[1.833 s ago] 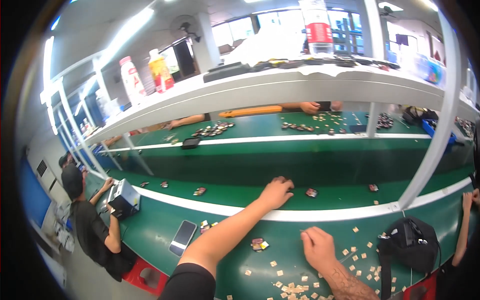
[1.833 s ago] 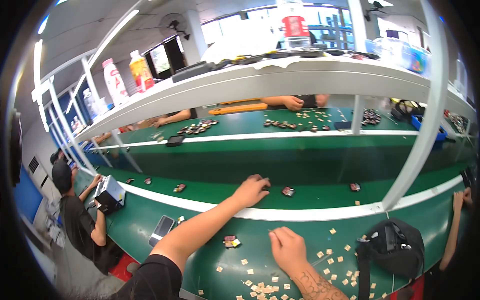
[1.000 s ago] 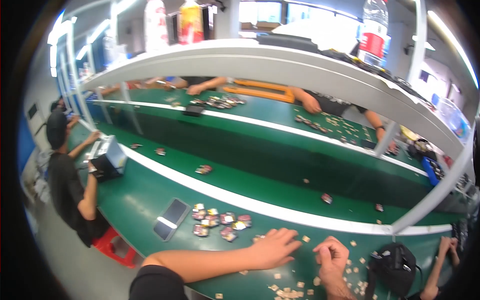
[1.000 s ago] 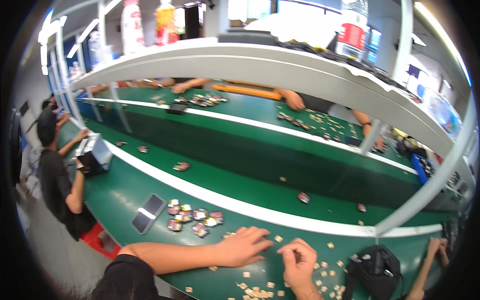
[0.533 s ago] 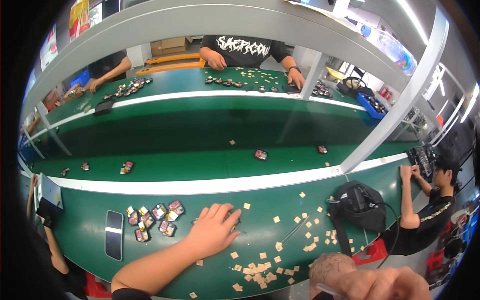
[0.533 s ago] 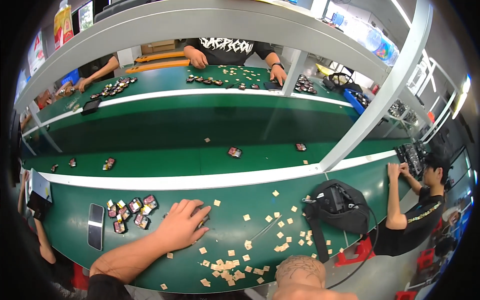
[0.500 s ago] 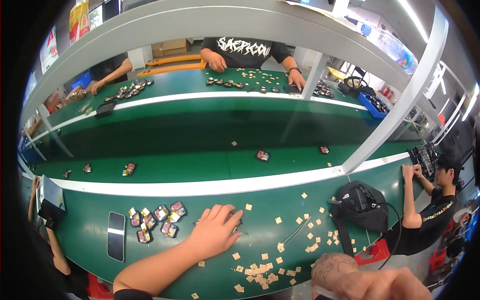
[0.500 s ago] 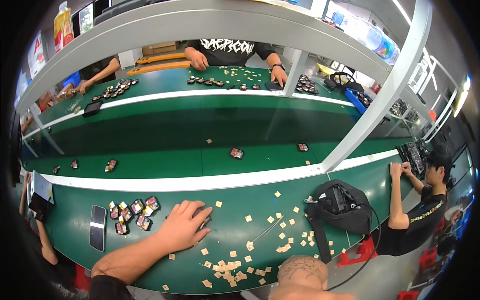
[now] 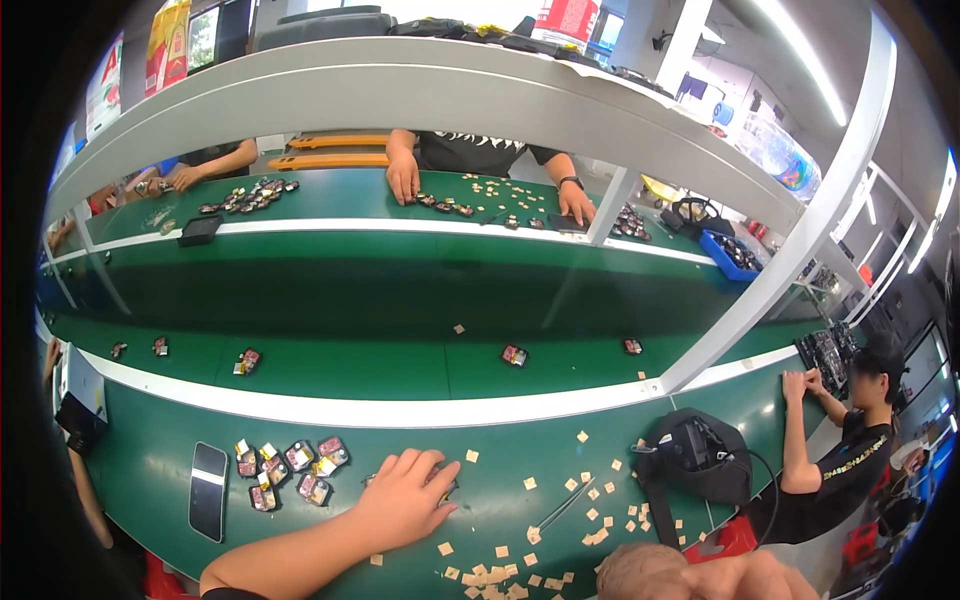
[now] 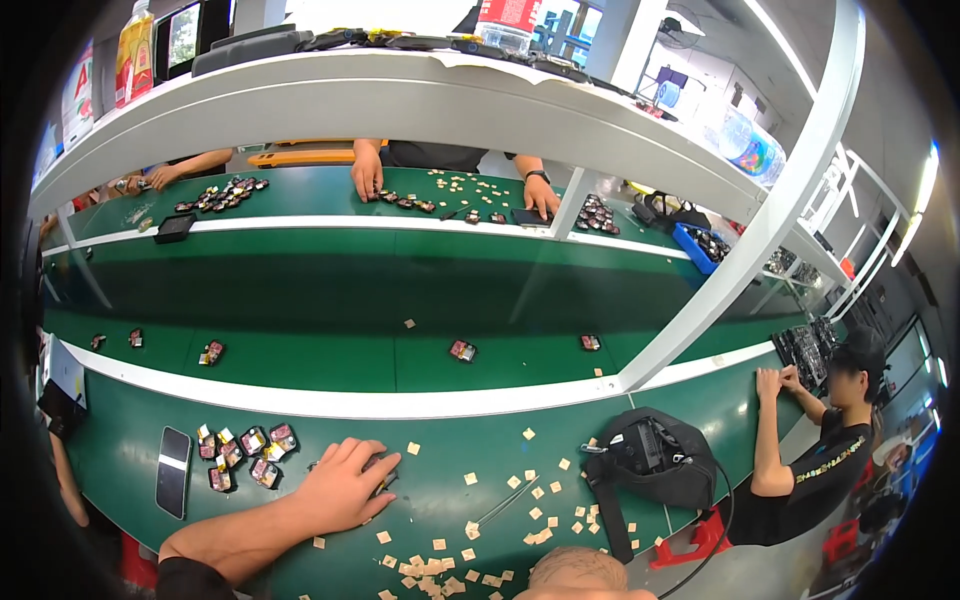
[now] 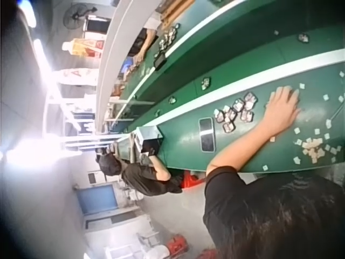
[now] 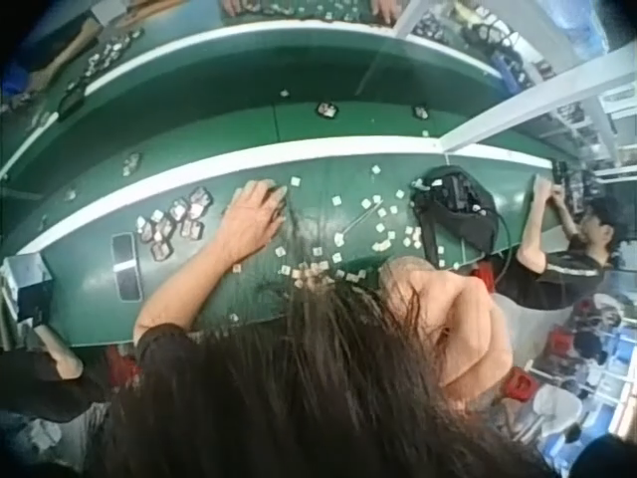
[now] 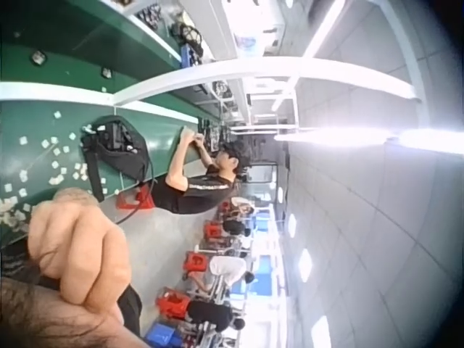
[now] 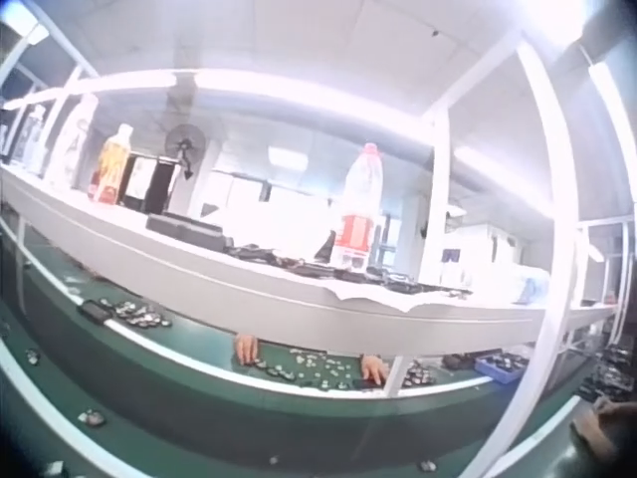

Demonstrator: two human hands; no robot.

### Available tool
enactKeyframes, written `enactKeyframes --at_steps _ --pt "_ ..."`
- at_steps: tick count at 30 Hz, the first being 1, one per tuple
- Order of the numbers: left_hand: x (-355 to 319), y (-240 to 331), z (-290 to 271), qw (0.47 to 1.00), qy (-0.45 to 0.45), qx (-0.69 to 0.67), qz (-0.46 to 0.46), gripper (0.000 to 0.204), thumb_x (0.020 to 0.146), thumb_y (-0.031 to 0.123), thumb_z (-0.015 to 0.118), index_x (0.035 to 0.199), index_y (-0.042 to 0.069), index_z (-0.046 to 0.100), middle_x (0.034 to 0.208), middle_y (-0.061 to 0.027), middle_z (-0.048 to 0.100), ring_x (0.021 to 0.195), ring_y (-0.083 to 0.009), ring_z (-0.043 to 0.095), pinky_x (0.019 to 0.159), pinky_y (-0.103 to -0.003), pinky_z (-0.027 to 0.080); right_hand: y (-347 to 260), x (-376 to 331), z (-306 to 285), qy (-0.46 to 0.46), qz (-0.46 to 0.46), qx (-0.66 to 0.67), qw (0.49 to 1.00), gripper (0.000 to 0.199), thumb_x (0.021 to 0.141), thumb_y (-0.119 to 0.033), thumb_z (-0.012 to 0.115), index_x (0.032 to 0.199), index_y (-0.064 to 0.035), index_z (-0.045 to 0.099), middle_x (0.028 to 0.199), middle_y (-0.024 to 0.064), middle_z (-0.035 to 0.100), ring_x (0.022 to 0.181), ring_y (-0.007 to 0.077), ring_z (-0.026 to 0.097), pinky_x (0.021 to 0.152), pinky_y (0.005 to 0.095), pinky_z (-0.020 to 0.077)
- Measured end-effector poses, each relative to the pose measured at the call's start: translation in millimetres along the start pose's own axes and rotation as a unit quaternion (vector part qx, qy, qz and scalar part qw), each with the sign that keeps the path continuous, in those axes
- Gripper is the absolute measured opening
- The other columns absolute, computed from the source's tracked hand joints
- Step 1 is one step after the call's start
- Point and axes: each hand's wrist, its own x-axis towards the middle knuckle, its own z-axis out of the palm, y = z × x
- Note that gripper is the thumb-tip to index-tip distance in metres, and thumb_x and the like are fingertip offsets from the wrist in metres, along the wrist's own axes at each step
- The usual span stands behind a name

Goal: Assembling small electronic components or plastic enclosures at a factory workbench.

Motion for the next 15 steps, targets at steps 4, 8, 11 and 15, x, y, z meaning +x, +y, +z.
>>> enactKeyframes --at_steps 4,8,11,15 --pt "6 -1 -6 1.0 0.0 -0.01 0.0 0.061 0.092 0.033 0.08 0.143 0.004 0.063 0.134 -0.0154 0.058 0.12 -0.0337 0.056 0.099 -0.047 0.048 12 -3 20 0.118 -0.12 -0.024 0.985 0.015 0.104 -0.027 0.076 0.103 -0.0119 0.076 0.107 0.0044 0.074 0.061 0.0131 0.056 0.052 0.0278 0.0404" --pt "1 1 -6 1.0 0.002 -0.003 0.002 0.061 0.092 0.033 0.08 0.142 0.003 0.063 0.132 -0.0149 0.058 0.119 -0.0331 0.056 0.098 -0.046 0.048 14 -7 25 0.097 -0.043 -0.001 0.994 0.015 0.103 -0.027 0.076 0.104 -0.0122 0.077 0.111 0.0057 0.074 0.058 0.012 0.056 0.051 0.0276 0.0402" --pt "0 0 -4 1.0 -0.007 -0.004 -0.002 0.062 0.091 0.033 0.081 0.142 0.003 0.063 0.13 -0.0143 0.058 0.118 -0.0329 0.056 0.098 -0.046 0.048 11 -1 23 0.121 -0.073 0.0 0.99 0.013 0.103 -0.025 0.077 0.107 -0.0125 0.079 0.11 0.0057 0.074 0.058 0.0114 0.057 0.05 0.0268 0.0404" --pt "1 0 -5 1.0 -0.004 -0.006 0.0 0.063 0.091 0.033 0.082 0.142 0.003 0.064 0.129 -0.0137 0.058 0.118 -0.0328 0.056 0.098 -0.045 0.048 5 -1 29 0.124 -0.018 -0.016 0.992 0.011 0.103 -0.021 0.076 0.107 -0.0117 0.08 0.1 0.0056 0.075 0.056 0.0105 0.058 0.05 0.0255 0.0406"
